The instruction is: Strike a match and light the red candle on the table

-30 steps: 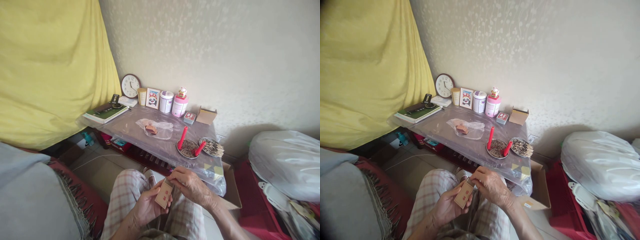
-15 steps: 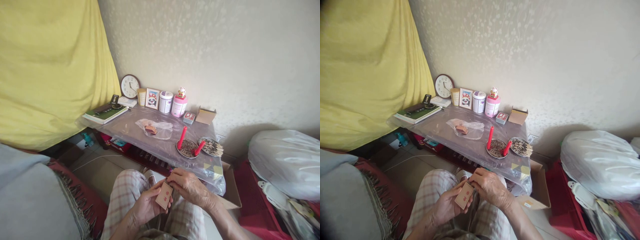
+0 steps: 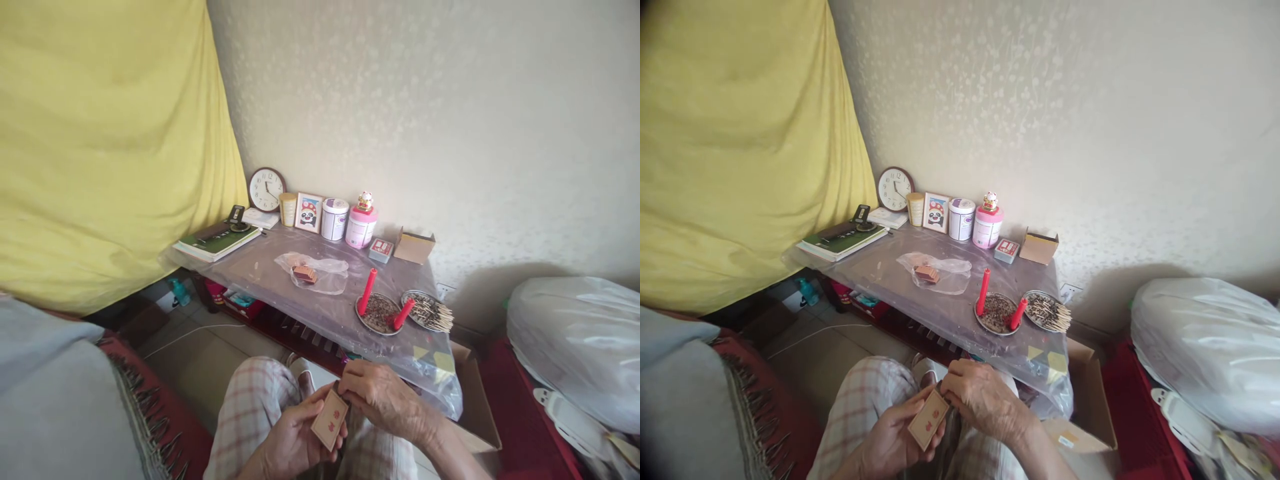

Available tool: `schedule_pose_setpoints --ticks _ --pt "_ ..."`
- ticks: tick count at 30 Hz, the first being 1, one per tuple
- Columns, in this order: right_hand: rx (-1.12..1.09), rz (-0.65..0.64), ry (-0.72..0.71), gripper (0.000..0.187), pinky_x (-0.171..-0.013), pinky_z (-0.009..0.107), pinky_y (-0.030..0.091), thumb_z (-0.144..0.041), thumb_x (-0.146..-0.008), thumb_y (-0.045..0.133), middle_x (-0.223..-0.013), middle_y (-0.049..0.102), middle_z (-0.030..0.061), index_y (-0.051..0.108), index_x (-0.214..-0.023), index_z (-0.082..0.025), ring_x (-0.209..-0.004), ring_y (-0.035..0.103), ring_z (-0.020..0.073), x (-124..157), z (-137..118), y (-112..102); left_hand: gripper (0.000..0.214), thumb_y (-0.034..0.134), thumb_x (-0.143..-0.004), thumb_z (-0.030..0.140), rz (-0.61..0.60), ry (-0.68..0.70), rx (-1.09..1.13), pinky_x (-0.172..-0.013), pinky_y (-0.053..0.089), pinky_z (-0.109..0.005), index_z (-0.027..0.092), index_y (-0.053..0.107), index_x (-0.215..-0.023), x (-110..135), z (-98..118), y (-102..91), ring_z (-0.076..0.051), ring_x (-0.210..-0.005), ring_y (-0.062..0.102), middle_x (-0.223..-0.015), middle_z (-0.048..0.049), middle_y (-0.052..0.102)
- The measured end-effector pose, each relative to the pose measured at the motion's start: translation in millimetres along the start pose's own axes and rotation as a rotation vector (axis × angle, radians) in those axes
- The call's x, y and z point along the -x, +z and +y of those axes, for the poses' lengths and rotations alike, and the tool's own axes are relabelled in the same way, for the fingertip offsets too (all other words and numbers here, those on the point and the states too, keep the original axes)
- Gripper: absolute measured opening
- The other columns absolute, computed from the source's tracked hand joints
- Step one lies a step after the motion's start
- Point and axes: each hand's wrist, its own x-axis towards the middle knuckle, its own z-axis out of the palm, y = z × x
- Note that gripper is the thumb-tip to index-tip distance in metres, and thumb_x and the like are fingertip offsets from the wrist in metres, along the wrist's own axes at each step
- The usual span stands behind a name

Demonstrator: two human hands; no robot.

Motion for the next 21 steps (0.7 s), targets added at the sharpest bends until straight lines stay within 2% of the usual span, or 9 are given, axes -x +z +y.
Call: schedule_pose_setpoints --ticks 8,14,21 --pt "0.034 0.004 -0.019 0.028 -0.065 0.024 0.041 -0.023 -0.1 0.042 -0.084 0.065 0.0018 0.06 -0.08 -0.019 -0.077 0.06 0.0146 1.2 -0.4 3.6 0.04 0.043 -0.089 0.03 0.017 -0.069 -0.04 -0.057 0.044 -0.028 0.021 0.047 -0.128 -0.9 0.9 -0.8 -0.018 -0.066 0.07 -0.08 -0.0113 0.076" --pt "-0.015 -0.018 0.066 0.014 -0.067 0.024 0.042 -0.013 -0.092 0.05 -0.086 0.065 0.0026 0.058 -0.082 -0.017 -0.076 0.061 0.015 1.7 -4.1 0.3 0.05 0.039 -0.092 0.03 0.069 -0.101 -0.074 -0.06 0.044 -0.028 0.021 0.033 -0.14 0.4 5.0 6.4 -0.018 -0.067 0.071 -0.08 -0.0111 0.076" --pt "-0.09 0.028 0.149 0.015 -0.061 0.024 0.041 -0.006 -0.084 0.048 -0.081 0.064 0.0016 0.056 -0.08 -0.018 -0.068 0.058 0.0142 5.5 0.8 0.6 0.063 0.045 -0.089 0.03 0.017 -0.061 -0.072 -0.059 0.046 -0.026 0.019 0.022 -0.147 0.6 8.4 10.3 -0.018 -0.069 0.07 -0.081 -0.0122 0.075"
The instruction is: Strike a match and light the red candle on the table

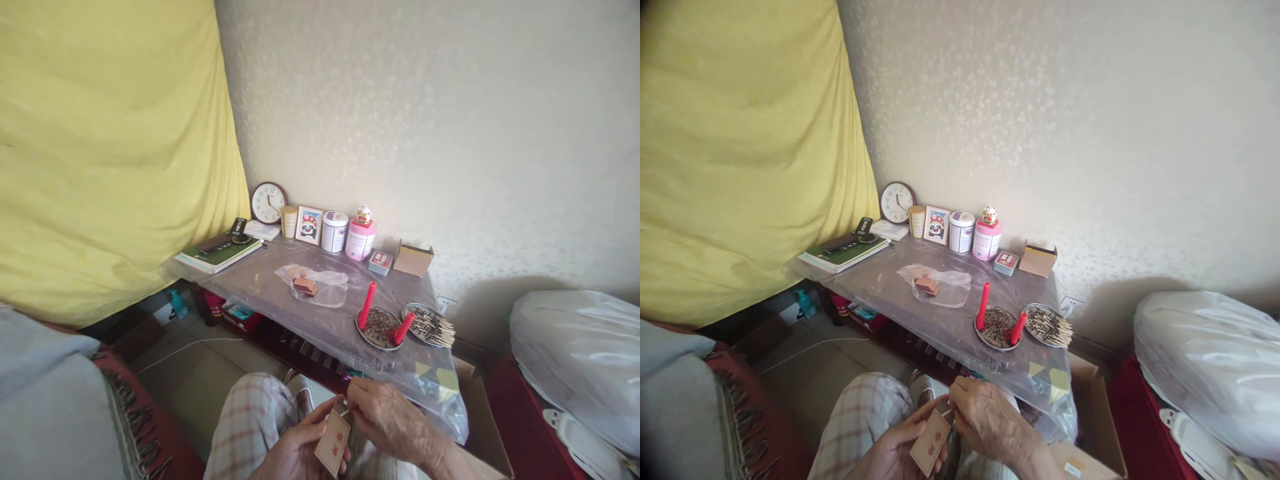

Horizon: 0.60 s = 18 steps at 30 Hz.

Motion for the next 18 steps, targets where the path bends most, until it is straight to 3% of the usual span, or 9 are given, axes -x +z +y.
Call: schedule_pose_setpoints --ticks 3,6,11,14,18 --pt "-0.152 0.072 0.061 0.019 -0.065 0.024 0.044 -0.006 -0.086 0.047 -0.085 0.066 0.0016 0.059 -0.087 -0.02 -0.073 0.061 0.0144 3.9 5.9 -3.1 0.068 0.046 -0.09 0.031 0.001 0.02 0.025 -0.06 0.048 -0.027 0.019 0.014 -0.15 -0.2 3.6 0.7 -0.019 -0.071 0.07 -0.083 -0.0128 0.075" --pt "-0.335 0.247 0.143 0.019 -0.071 0.026 0.047 -0.014 -0.091 0.044 -0.088 0.066 0.0023 0.062 -0.093 -0.021 -0.078 0.062 0.0154 8.6 12.0 -2.1 0.068 0.044 -0.092 0.029 0.012 0.065 0.066 -0.061 0.049 -0.027 0.023 0.01 -0.15 -0.2 9.0 3.7 -0.018 -0.072 0.069 -0.086 -0.0122 0.074" --pt "-0.692 0.5 0.306 0.017 -0.067 0.027 0.049 -0.035 -0.094 0.049 -0.076 0.062 -0.0007 0.06 -0.093 -0.023 -0.071 0.06 0.0159 12.8 15.7 21.7 0.067 0.043 -0.093 0.026 0.027 0.144 0.111 -0.063 0.049 -0.026 0.025 0.007 -0.15 -1.5 18.7 13.6 -0.017 -0.074 0.069 -0.088 -0.0118 0.073" --pt "-0.836 0.614 0.314 0.022 -0.067 0.025 0.049 -0.041 -0.094 0.051 -0.071 0.058 -0.002 0.062 -0.089 -0.023 -0.068 0.059 0.0145 9.6 10.7 38.8 0.066 0.043 -0.093 0.026 0.015 0.161 0.115 -0.068 0.049 -0.028 0.026 0.009 -0.149 -1.6 23.0 19.4 -0.018 -0.078 0.07 -0.092 -0.0121 0.073" --pt "-0.856 0.771 0.274 0.022 -0.07 0.024 0.052 -0.042 -0.093 0.054 -0.077 0.059 -0.0006 0.065 -0.087 -0.024 -0.072 0.061 0.0141 4.2 -2.6 48.4 0.06 0.045 -0.093 0.027 0.003 0.173 0.138 -0.071 0.049 -0.029 0.029 0.017 -0.146 -3.2 26.0 23.2 -0.018 -0.079 0.071 -0.094 -0.0102 0.073"
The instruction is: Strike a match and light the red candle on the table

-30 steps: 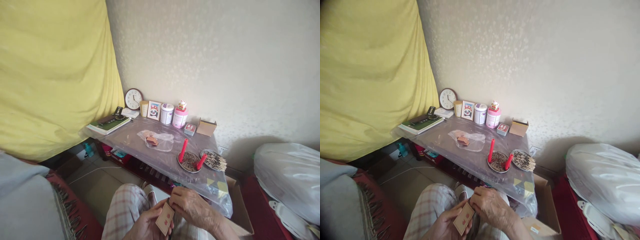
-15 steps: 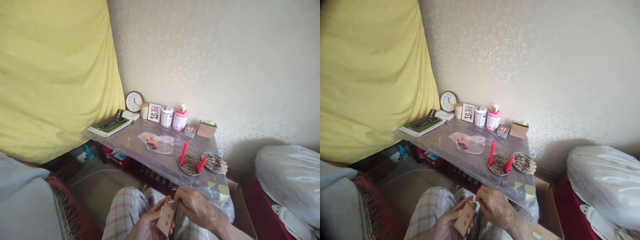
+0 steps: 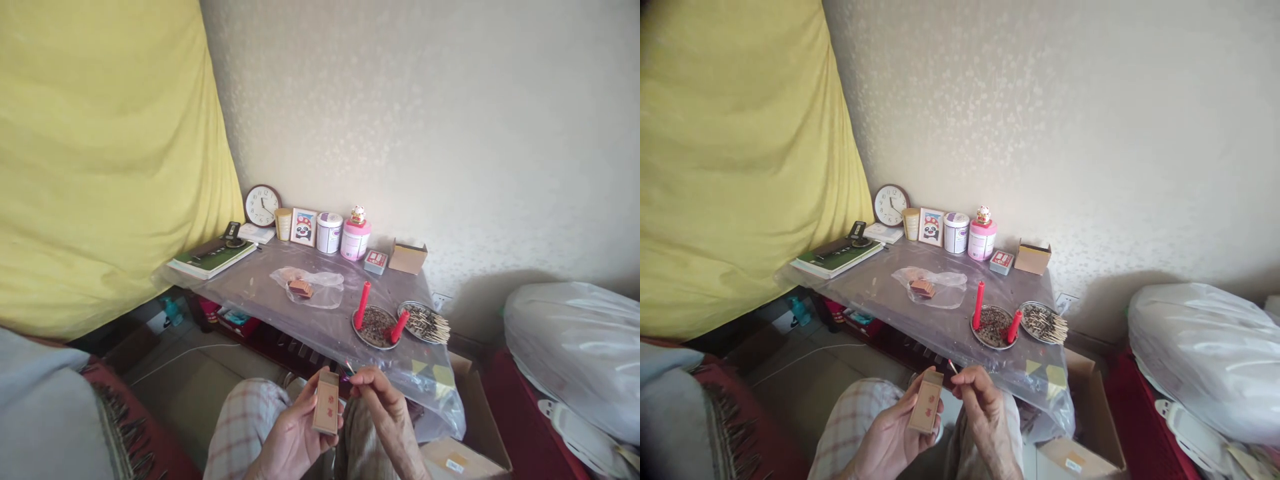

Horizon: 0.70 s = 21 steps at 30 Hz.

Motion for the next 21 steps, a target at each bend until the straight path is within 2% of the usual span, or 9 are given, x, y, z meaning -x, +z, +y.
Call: schedule_pose_setpoints --ticks 4,7,10,17,21 --pt "0.146 -0.017 -0.084 0.019 -0.084 0.025 0.054 -0.04 -0.094 0.054 -0.099 0.065 0.0031 0.066 -0.103 -0.028 -0.094 0.066 0.0171 8.2 -14.0 4.4 0.057 0.049 -0.091 0.025 -0.005 0.02 0.046 -0.07 0.05 -0.03 0.029 0.026 -0.142 -4.7 -0.7 -1.4 -0.018 -0.08 0.071 -0.096 -0.0092 0.074" --pt "0.336 -0.104 -0.174 0.038 -0.095 0.029 0.053 -0.048 -0.092 0.055 -0.122 0.062 0.007 0.058 -0.125 -0.029 -0.113 0.063 0.0218 14.1 -20.5 2.4 0.057 0.053 -0.089 0.022 -0.014 0.041 0.098 -0.071 0.052 -0.03 0.029 0.031 -0.141 -7.4 -1.2 -2.7 -0.018 -0.082 0.071 -0.097 -0.0083 0.075" --pt "0.453 -0.142 -0.273 0.058 -0.099 0.033 0.052 -0.057 -0.088 0.055 -0.133 0.056 0.0111 0.046 -0.137 -0.028 -0.121 0.06 0.0256 17.4 -16.8 0.8 0.054 0.055 -0.088 0.022 -0.035 0.042 0.103 -0.07 0.052 -0.028 0.027 0.038 -0.139 -7.6 -0.7 -0.8 -0.017 -0.082 0.071 -0.095 -0.0099 0.076" --pt "0.486 -0.159 -0.349 0.069 -0.099 0.037 0.053 -0.063 -0.087 0.051 -0.138 0.053 0.0148 0.035 -0.144 -0.028 -0.124 0.058 0.0299 16.4 -1.3 -0.1 0.034 0.06 -0.086 0.027 -0.148 0.004 0.068 -0.066 0.049 -0.023 0.031 0.062 -0.12 -7.4 -1.0 2.5 -0.017 -0.082 0.073 -0.095 -0.0079 0.078" --pt "0.482 -0.15 -0.401 0.07 -0.096 0.035 0.055 -0.064 -0.086 0.052 -0.137 0.055 0.0133 0.032 -0.145 -0.03 -0.124 0.058 0.0296 15.1 -0.4 -1.0 0.029 0.063 -0.084 0.03 -0.17 -0.032 0.067 -0.066 0.049 -0.023 0.032 0.067 -0.113 -9.0 -2.6 -0.4 -0.016 -0.082 0.073 -0.094 -0.0068 0.079"
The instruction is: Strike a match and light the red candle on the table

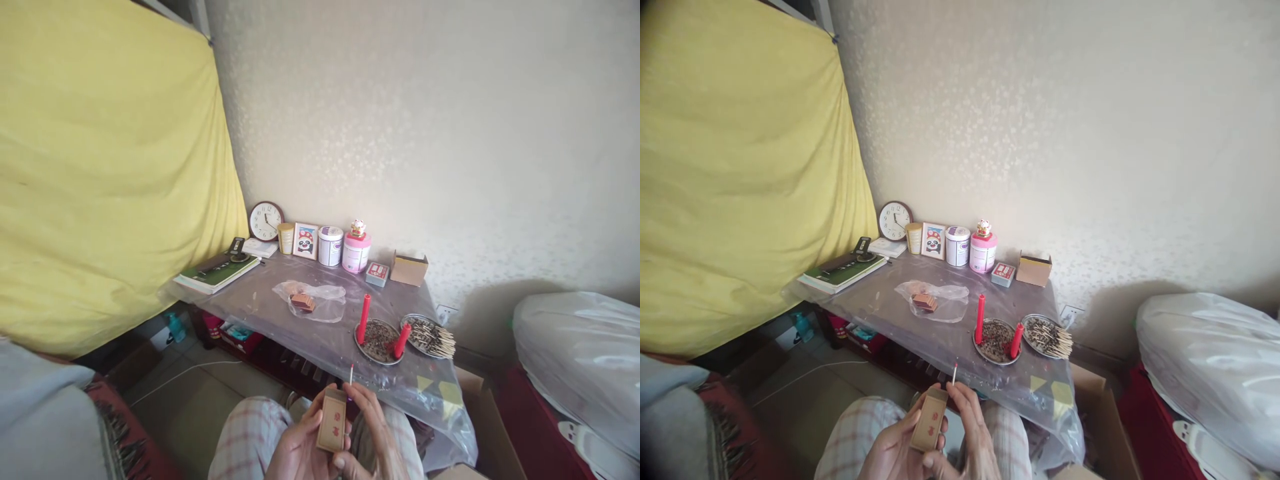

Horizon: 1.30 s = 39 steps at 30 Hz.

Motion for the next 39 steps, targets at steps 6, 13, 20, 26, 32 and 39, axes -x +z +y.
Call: schedule_pose_setpoints --ticks 6,13,20,26,32,39 --pt "0.02 -0.036 0.037 0.062 -0.096 0.032 0.055 -0.062 -0.084 0.058 -0.13 0.062 0.0081 0.044 -0.137 -0.033 -0.117 0.063 0.0267 1.6 -2.5 -2.8 0.022 0.065 -0.083 0.029 0.05 -0.021 0.065 -0.066 0.05 -0.023 0.026 0.072 -0.104 1.4 -1.6 3.2 -0.017 -0.08 0.073 -0.092 -0.0083 0.079" --pt "0.008 -0.012 0.115 0.054 -0.092 0.033 0.058 -0.06 -0.082 0.062 -0.126 0.066 0.0066 0.056 -0.128 -0.032 -0.113 0.066 0.028 5.6 4.7 -0.5 0.023 0.068 -0.08 0.032 0.103 -0.01 0.037 -0.069 0.052 -0.025 0.023 0.073 -0.101 -0.6 -1.5 2.5 -0.016 -0.081 0.072 -0.097 -0.0075 0.079" --pt "-0.048 0.07 0.133 0.048 -0.084 0.03 0.061 -0.056 -0.083 0.063 -0.118 0.069 0.0079 0.06 -0.123 -0.03 -0.104 0.07 0.027 1.6 -0.3 -8.7 0.023 0.069 -0.078 0.038 0.291 0.231 -0.468 -0.072 0.048 -0.029 0.022 0.07 -0.093 4.2 6.1 7.7 -0.017 -0.082 0.067 -0.095 -0.0051 0.075" --pt "-0.125 0.136 0.172 0.043 -0.083 0.027 0.061 -0.055 -0.085 0.062 -0.116 0.069 0.0078 0.062 -0.119 -0.029 -0.103 0.07 0.0241 -4.9 -13.7 -13.4 0.015 0.063 -0.083 0.039 0.516 0.351 -0.899 -0.061 0.043 -0.027 0.025 0.065 -0.082 18.5 15.2 22.3 -0.014 -0.057 0.056 -0.052 0.0043 0.06" --pt "-0.164 0.128 0.186 0.043 -0.084 0.025 0.06 -0.053 -0.084 0.064 -0.113 0.071 0.0076 0.064 -0.117 -0.027 -0.101 0.071 0.0228 -5.4 -10.6 -13.0 0.035 0.07 -0.078 0.031 0.306 0.271 -0.825 -0.099 0.044 -0.04 0.029 0.065 -0.113 25.7 18.9 27.1 -0.026 -0.113 0.06 -0.121 -0.0077 0.067" --pt "-0.195 0.101 0.133 0.041 -0.085 0.02 0.058 -0.05 -0.082 0.068 -0.11 0.072 0.0042 0.064 -0.118 -0.03 -0.099 0.072 0.0197 -8.6 -13.3 -16.5 0.046 0.07 -0.077 0.039 0.198 0.287 -0.882 -0.104 0.042 -0.045 0.031 0.062 -0.121 21.4 13.5 15.5 -0.029 -0.12 0.057 -0.132 -0.0094 0.064"
